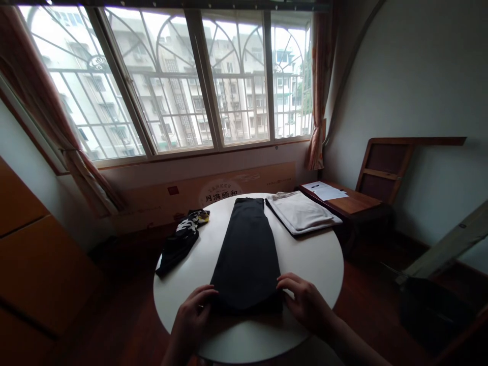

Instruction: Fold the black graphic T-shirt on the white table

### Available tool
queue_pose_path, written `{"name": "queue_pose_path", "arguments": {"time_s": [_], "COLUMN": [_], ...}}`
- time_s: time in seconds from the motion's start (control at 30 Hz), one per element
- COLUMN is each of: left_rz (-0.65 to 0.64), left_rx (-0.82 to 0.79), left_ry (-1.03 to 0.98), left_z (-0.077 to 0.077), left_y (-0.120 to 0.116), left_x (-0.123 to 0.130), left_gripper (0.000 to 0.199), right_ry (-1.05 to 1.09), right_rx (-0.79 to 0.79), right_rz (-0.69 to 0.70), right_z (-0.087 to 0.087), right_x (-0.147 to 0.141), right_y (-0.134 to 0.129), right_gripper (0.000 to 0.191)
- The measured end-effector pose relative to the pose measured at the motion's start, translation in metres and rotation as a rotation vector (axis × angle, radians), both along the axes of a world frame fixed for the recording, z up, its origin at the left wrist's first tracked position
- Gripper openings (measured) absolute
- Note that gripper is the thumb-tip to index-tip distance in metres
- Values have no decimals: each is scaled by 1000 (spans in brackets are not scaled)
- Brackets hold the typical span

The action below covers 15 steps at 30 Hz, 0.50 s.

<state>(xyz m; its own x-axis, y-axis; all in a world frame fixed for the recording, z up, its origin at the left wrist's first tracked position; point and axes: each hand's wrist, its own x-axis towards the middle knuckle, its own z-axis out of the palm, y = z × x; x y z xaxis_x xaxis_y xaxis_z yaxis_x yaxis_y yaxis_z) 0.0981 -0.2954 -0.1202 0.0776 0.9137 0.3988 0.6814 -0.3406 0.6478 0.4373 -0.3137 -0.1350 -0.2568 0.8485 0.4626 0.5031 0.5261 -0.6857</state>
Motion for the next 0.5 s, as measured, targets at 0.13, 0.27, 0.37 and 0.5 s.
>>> {"name": "queue_pose_path", "arguments": {"time_s": [0.13, 0.27, 0.37, 0.5], "left_rz": [73, 93, 101, 129], "left_rx": [-18, -83, -100, -103], "left_ry": [-116, -137, -130, -142], "left_z": [-4, -2, -1, 0], "left_y": [1, -2, -4, -5], "left_x": [-6, -9, -10, -13], "left_gripper": [28, 25, 23, 24], "right_ry": [51, -75, -185, -257], "right_rx": [-26, 8, 19, -14], "right_rz": [51, 126, 163, 207], "right_z": [-1, -4, -3, 2], "right_x": [-1, -3, -4, -2], "right_y": [-1, -3, -5, -8], "right_gripper": [26, 30, 33, 33]}}
